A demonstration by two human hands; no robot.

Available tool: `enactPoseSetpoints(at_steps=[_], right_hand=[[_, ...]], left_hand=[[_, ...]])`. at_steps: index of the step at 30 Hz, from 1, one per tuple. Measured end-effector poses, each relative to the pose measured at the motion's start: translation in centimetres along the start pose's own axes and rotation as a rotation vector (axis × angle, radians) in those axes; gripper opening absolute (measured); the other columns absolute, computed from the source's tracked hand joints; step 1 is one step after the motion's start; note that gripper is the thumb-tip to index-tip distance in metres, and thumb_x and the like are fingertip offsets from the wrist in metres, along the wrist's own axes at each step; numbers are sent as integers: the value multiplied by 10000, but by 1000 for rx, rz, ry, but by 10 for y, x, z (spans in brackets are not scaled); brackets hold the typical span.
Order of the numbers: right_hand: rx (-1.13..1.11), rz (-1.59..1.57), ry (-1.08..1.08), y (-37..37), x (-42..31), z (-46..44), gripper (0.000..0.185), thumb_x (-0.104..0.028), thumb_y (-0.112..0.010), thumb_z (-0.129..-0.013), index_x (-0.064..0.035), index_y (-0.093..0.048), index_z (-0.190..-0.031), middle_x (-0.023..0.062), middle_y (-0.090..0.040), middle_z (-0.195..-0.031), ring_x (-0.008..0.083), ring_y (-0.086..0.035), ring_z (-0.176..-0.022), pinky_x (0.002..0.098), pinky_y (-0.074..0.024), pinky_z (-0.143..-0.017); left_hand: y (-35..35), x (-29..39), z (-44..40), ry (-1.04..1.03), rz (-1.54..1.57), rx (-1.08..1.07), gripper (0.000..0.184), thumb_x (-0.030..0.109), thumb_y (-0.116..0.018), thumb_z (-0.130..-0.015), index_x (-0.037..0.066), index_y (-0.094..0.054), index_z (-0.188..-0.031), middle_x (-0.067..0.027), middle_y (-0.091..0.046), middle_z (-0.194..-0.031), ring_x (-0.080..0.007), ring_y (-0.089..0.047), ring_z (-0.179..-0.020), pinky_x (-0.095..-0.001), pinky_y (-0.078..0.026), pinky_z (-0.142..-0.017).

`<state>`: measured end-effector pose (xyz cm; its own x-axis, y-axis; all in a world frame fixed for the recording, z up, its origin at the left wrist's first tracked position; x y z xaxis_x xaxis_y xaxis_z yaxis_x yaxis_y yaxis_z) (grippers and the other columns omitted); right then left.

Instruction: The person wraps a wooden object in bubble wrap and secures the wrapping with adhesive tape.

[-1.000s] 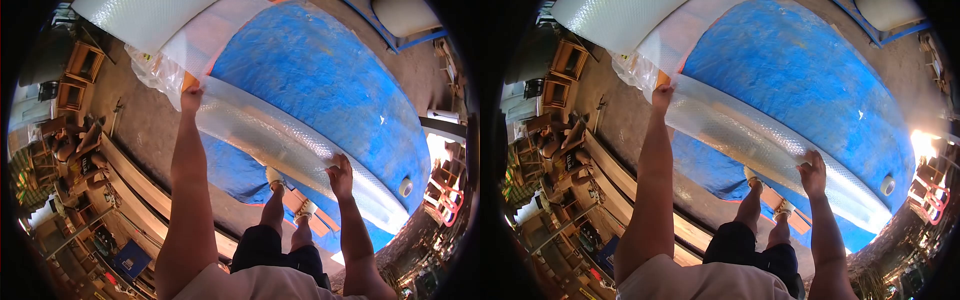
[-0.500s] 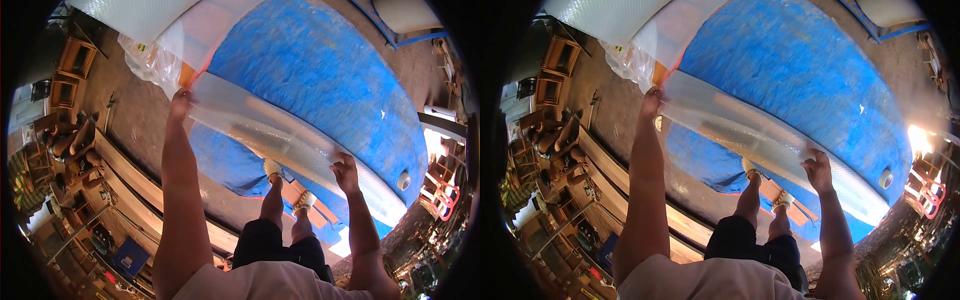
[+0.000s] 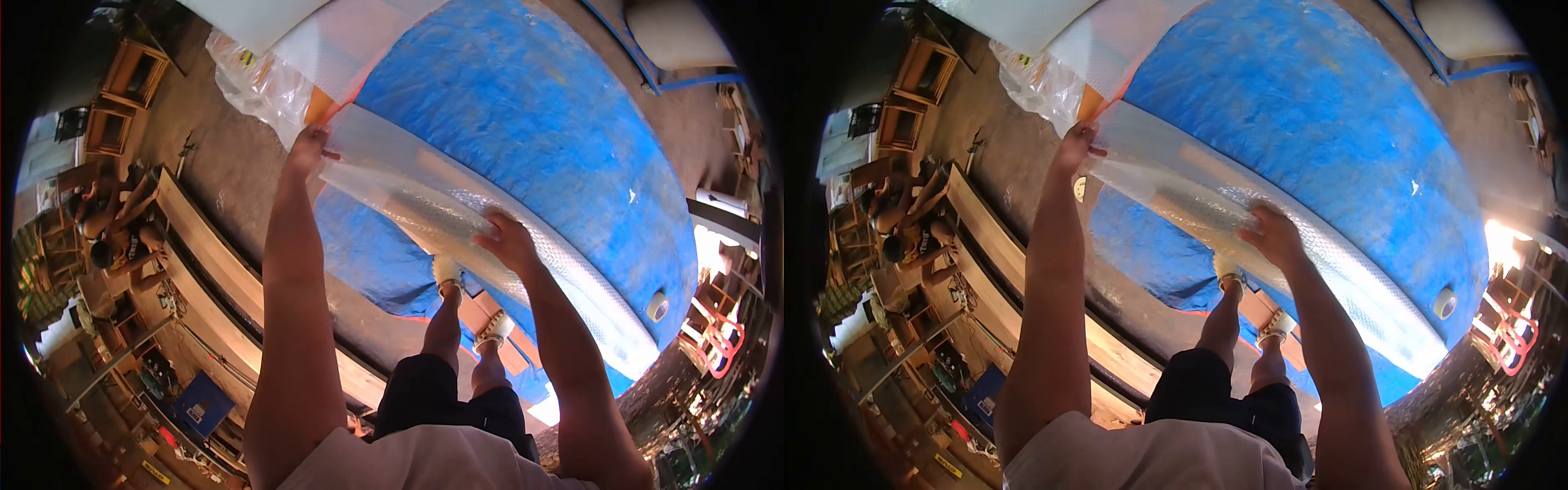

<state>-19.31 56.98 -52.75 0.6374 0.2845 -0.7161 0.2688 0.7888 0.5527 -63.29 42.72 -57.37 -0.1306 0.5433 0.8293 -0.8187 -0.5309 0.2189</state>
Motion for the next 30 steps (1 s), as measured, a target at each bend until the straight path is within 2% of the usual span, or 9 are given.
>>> enactPoseSetpoints(at_steps=[4, 7, 8, 12, 17, 22, 25, 27, 30], right_hand=[[87, -42, 170, -11, -7, -13, 155, -202, -674, -841, -66, -657, -914, 149, -636, -851, 349, -625, -809, 398, -494, -696], [156, -135, 352, -10, -1, 0, 123, -155, -670, -834, -81, -635, -926, 126, -639, -855, 340, -629, -808, 404, -503, -691], [181, -99, 401, -13, 0, 4, 149, -216, -652, -852, -94, -636, -936, 117, -638, -859, 331, -631, -826, 420, -507, -703], [239, 19, 405, -15, -4, 10, 177, -293, -646, -849, -127, -642, -911, 58, -643, -885, 288, -635, -863, 406, -509, -708], [242, 61, 350, -1, -16, 15, 168, -321, -610, -868, -163, -649, -911, 27, -644, -888, 264, -640, -867, 400, -517, -696], [232, 184, 302, -2, -9, 7, 130, -292, -592, -865, -199, -662, -923, 26, -656, -929, 262, -648, -886, 425, -528, -704], [168, 210, 273, -21, 14, -17, 120, -222, -601, -831, -200, -669, -927, 48, -661, -961, 271, -650, -898, 425, -527, -714], [265, 181, 419, -22, 23, -21, 158, -147, -611, -777, -202, -672, -912, 50, -663, -969, 280, -649, -897, 416, -525, -708], [315, 266, 430, -9, 9, -17, 155, -149, -683, -742, -202, -665, -886, 15, -652, -964, 249, -618, -927, 411, -487, -778]], left_hand=[[30, -46, -7, -388, 127, -177, 257, 211, -536, -982, 46, -525, -1179, -59, -563, -984, -198, -630, -822, -394, -592, -713], [66, -81, -30, -362, -62, -313, 289, 248, -528, -990, 57, -519, -1206, -45, -566, -996, -166, -578, -936, -356, -528, -824], [81, -99, -46, 31, 248, -83, 301, 231, -516, -991, 56, -523, -1236, -34, -573, -1035, -155, -573, -948, -332, -500, -846], [101, -121, -62, -541, -305, -304, 361, 349, -446, -1008, 111, -536, -1265, -34, -516, -1229, -169, -509, -1094, -322, -454, -859], [71, -81, -42, -92, -241, -74, 363, 407, -465, -1002, 122, -529, -1217, -23, -549, -1101, -170, -506, -1006, -318, -426, -860], [118, -127, -66, -178, -283, -113, 374, 339, -496, -988, 110, -491, -1284, -43, -559, -1161, -185, -522, -1033, -342, -410, -902], [144, -156, -71, -321, 440, -491, 552, 300, -446, -934, 147, -333, -1452, -77, -388, -1478, -231, -448, -1273, -411, -405, -968], [113, -128, -45, -580, 75, -407, 528, 338, -397, -939, 146, -371, -1430, -63, -416, -1441, -222, -442, -1261, -406, -405, -965], [69, -95, -22, -508, -178, -51, 315, 162, -527, -989, 120, -473, -1296, -44, -515, -1284, -154, -541, -1075, -330, -499, -808]])
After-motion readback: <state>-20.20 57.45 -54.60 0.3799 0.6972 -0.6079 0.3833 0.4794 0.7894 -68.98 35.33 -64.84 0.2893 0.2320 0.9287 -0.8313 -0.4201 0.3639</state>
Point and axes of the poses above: each hand's wrist, its own z-axis away from the middle knuckle, its own y-axis out of the back of the hand, x = y × z, the point moved 2 cm from there along -z, towards the middle knuckle
